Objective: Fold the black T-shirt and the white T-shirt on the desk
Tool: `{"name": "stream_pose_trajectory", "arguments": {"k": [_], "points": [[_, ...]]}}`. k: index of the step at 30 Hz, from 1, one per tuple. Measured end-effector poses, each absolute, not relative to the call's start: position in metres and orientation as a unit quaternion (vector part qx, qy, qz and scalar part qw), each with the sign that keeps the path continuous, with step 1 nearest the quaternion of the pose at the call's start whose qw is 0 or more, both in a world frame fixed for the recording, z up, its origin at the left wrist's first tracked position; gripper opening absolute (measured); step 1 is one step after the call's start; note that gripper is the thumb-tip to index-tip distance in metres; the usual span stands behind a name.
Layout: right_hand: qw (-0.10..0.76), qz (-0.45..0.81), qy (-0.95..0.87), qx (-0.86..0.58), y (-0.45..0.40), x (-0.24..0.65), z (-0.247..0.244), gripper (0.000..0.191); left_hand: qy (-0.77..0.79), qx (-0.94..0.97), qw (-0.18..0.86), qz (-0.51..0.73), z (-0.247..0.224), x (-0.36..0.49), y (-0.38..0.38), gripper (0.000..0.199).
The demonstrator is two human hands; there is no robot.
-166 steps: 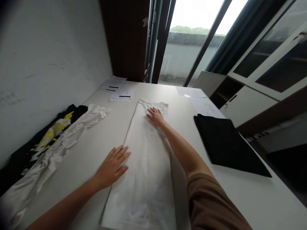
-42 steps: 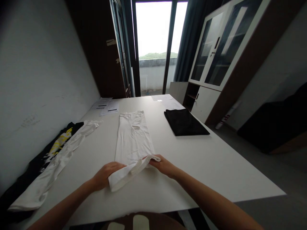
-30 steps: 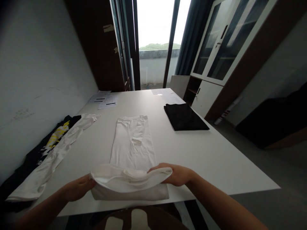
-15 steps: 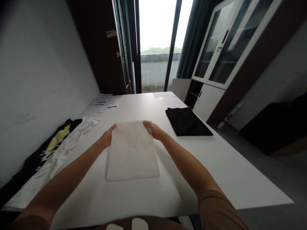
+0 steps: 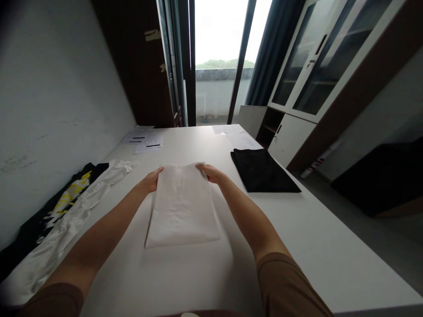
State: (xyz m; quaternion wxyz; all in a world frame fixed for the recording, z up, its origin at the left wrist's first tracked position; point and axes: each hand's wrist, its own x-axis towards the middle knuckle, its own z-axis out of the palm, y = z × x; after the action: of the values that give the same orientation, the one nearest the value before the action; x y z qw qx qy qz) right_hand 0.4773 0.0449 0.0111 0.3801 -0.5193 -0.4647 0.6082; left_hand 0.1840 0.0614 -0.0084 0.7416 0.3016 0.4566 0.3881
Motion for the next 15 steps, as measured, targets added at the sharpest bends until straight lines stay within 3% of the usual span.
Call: {"name": "stream_pose_trajectory", "arguments": {"k": [5, 15], "points": [[0.264, 0.361, -0.575, -0.685, 0.082, 0.475, 0.006, 0.027, 0.481, 0.327, 0.712, 0.394, -0.011, 0.197, 0.088, 0.036], [0.204, 0.14, -0.618, -0.747, 0.08, 0.474, -0.052, 0.026, 0.593, 0.458, 0.537, 0.387, -0.048, 0.186, 0.1, 0.03]]}}
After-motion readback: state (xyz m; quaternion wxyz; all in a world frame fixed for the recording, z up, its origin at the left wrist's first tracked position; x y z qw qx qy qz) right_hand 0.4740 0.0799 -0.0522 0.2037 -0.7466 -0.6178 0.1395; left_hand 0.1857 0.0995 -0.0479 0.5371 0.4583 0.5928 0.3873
